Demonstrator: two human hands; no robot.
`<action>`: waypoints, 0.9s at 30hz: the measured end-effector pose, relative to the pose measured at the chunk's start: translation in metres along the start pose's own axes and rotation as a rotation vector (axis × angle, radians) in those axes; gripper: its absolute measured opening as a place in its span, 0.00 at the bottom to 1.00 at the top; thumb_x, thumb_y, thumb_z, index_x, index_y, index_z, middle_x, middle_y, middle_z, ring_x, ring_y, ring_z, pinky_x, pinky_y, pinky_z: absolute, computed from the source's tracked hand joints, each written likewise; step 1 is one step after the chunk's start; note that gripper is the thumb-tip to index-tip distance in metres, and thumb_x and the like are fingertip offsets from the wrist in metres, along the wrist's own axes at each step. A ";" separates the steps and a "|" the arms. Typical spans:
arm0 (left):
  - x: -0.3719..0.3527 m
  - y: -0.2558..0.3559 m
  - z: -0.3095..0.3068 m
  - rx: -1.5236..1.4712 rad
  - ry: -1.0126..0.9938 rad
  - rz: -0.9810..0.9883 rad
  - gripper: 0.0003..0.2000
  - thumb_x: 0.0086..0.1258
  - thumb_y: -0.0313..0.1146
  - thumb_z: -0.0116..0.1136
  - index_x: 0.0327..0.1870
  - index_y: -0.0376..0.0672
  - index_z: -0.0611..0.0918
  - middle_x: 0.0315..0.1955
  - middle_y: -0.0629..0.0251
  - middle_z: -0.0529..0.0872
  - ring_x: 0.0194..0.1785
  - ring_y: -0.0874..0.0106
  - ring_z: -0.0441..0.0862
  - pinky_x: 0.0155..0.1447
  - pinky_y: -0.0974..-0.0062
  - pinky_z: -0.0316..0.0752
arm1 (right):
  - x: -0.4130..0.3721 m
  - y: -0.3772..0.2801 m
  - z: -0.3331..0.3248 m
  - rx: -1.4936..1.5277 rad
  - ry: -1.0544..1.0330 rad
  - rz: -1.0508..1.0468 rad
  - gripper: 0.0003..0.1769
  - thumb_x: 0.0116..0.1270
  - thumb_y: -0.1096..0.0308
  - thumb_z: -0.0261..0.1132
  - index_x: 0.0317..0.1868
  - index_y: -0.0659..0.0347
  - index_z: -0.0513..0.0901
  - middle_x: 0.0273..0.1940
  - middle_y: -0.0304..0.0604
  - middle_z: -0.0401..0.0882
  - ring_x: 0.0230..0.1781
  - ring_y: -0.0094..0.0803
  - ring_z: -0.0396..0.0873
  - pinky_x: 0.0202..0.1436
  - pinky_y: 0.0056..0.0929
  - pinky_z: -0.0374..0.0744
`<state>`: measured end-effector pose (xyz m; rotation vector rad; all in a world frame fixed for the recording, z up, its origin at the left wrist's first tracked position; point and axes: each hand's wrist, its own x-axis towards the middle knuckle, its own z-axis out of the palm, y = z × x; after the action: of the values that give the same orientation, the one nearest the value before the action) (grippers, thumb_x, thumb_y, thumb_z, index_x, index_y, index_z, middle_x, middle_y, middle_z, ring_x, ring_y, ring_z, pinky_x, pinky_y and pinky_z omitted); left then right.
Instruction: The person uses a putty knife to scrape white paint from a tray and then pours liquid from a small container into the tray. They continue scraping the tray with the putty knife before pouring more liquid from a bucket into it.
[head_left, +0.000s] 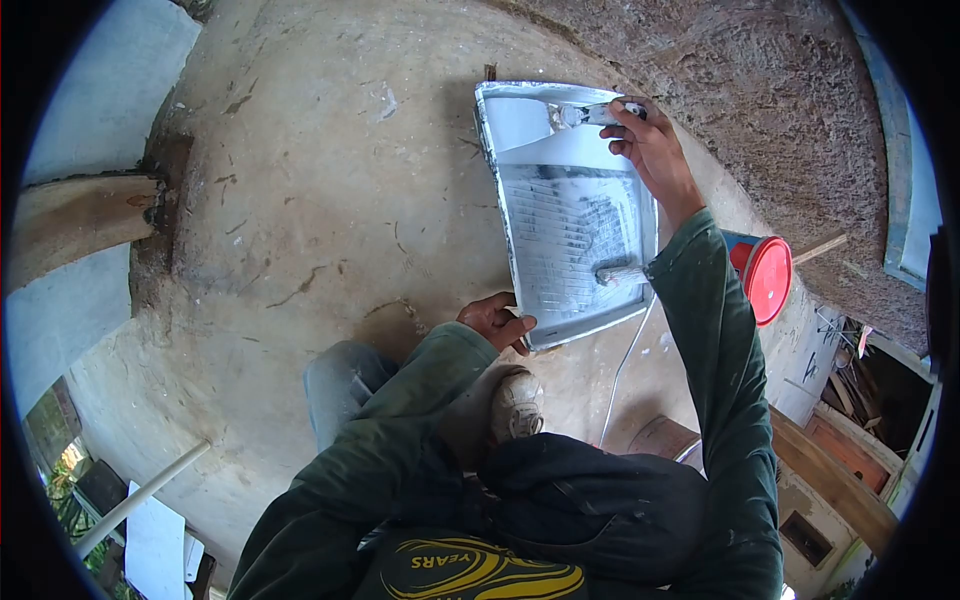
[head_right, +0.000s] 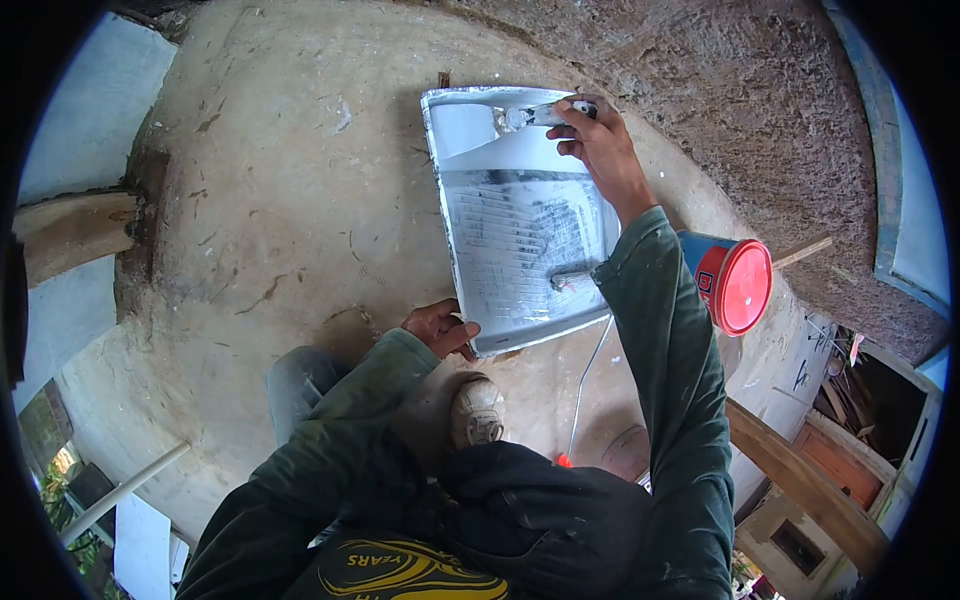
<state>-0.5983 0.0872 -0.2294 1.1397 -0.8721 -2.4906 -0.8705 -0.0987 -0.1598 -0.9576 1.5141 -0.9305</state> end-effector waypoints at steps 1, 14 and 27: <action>0.002 -0.004 -0.001 0.007 -0.018 0.005 0.21 0.70 0.38 0.62 0.58 0.33 0.75 0.36 0.54 0.88 0.33 0.70 0.87 0.42 0.74 0.76 | -0.002 -0.005 -0.002 -0.033 0.008 -0.023 0.20 0.70 0.60 0.64 0.52 0.68 0.71 0.43 0.48 0.78 0.39 0.32 0.80 0.39 0.27 0.76; 0.001 -0.003 0.000 -0.036 -0.040 -0.002 0.21 0.72 0.37 0.60 0.60 0.34 0.73 0.39 0.55 0.87 0.36 0.69 0.87 0.44 0.72 0.78 | -0.024 -0.048 -0.052 -1.029 0.433 -0.400 0.16 0.67 0.61 0.64 0.49 0.61 0.73 0.30 0.50 0.81 0.28 0.39 0.82 0.32 0.36 0.77; 0.001 -0.002 -0.001 -0.041 -0.050 0.006 0.21 0.71 0.37 0.61 0.59 0.33 0.73 0.38 0.54 0.87 0.36 0.69 0.87 0.45 0.72 0.78 | 0.002 -0.014 -0.091 -0.780 0.474 -0.166 0.18 0.68 0.60 0.63 0.52 0.62 0.74 0.35 0.46 0.82 0.31 0.28 0.82 0.29 0.28 0.79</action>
<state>-0.5982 0.0877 -0.2313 1.0646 -0.8321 -2.5297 -0.9591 -0.0992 -0.1362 -1.4973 2.3117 -0.7030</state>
